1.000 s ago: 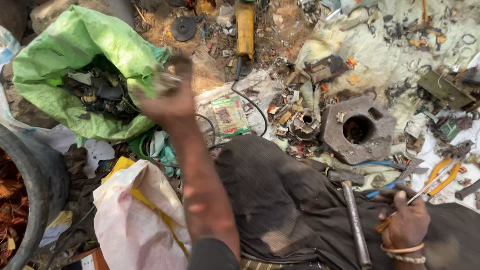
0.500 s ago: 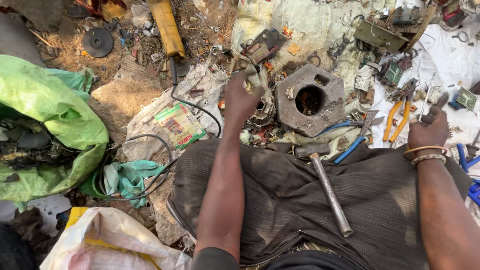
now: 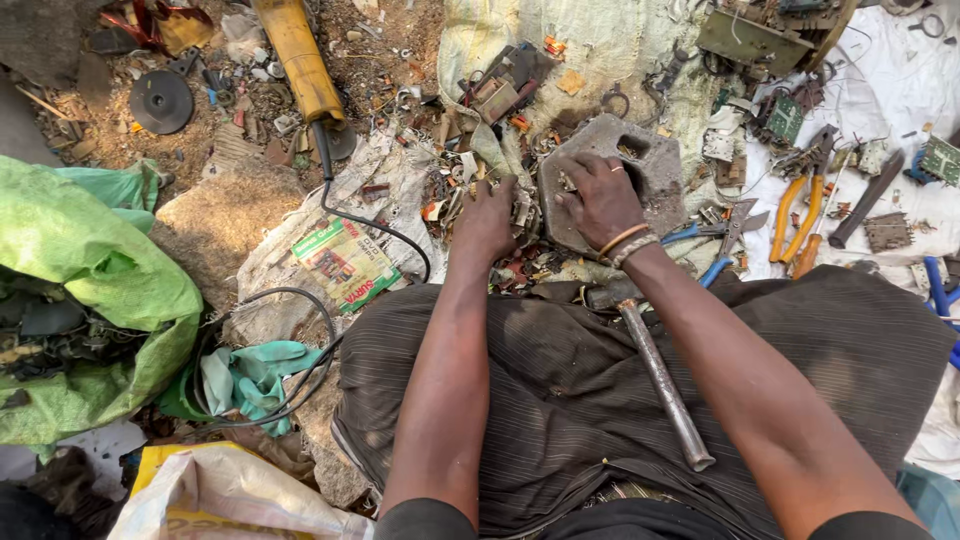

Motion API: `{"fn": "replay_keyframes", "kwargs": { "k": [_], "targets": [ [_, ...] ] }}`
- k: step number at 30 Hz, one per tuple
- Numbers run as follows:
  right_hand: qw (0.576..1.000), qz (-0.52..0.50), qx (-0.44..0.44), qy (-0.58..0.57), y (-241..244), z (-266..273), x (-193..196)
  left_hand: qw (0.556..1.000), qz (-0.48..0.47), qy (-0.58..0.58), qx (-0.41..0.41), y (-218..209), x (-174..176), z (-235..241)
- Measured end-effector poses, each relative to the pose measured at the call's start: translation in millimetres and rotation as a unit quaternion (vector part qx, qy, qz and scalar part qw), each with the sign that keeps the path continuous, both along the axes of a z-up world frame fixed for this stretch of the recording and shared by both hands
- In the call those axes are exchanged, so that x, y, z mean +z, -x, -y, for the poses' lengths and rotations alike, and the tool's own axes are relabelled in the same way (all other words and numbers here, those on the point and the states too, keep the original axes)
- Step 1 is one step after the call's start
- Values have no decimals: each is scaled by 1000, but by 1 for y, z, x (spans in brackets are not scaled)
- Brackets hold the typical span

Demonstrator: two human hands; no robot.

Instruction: The person dismantles a motor or electronic component using a hammer and pliers. They repeatedly strike the component to break it apart, extract copper wire, and separate metal pieces.

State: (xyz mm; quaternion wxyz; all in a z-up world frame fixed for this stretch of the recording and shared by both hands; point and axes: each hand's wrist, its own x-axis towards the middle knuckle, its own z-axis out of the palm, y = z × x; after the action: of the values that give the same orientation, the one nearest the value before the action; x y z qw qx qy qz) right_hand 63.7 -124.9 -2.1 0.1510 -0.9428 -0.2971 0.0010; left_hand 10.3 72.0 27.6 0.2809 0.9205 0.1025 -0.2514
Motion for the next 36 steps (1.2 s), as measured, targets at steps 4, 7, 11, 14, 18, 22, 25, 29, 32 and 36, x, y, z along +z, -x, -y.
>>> {"fn": "replay_keyframes", "kwargs": {
  "k": [4,7,11,14,18,22,25,29,32,36],
  "targets": [
    [977,-70,-153,-132,10,6,-4,1000,16,9,4,-3,-19,-3],
    [877,-68,-355,-316,25,53,2,999,51,4,-16,-9,-28,-5],
    [727,-97,-377,-566,39,96,32,995,93,-22,-30,-12,-14,-5],
    [861,-52,-249,-441,61,86,64,997,70,34,3,-9,16,-19],
    [851,-247,-260,-383,89,46,93,989,97,110,2,-1,61,-19],
    [779,-330,-248,-472,94,14,83,973,157,165,-33,11,82,12],
    [723,-323,-311,-525,93,8,66,947,273,138,-98,19,81,33],
    [700,-319,-335,-545,88,17,52,918,298,234,-116,19,66,26],
    [816,-258,-287,-431,80,36,48,940,242,237,-47,12,39,17],
    [921,-211,-170,-281,66,52,48,982,57,170,60,-12,-2,21]
  ]
}}
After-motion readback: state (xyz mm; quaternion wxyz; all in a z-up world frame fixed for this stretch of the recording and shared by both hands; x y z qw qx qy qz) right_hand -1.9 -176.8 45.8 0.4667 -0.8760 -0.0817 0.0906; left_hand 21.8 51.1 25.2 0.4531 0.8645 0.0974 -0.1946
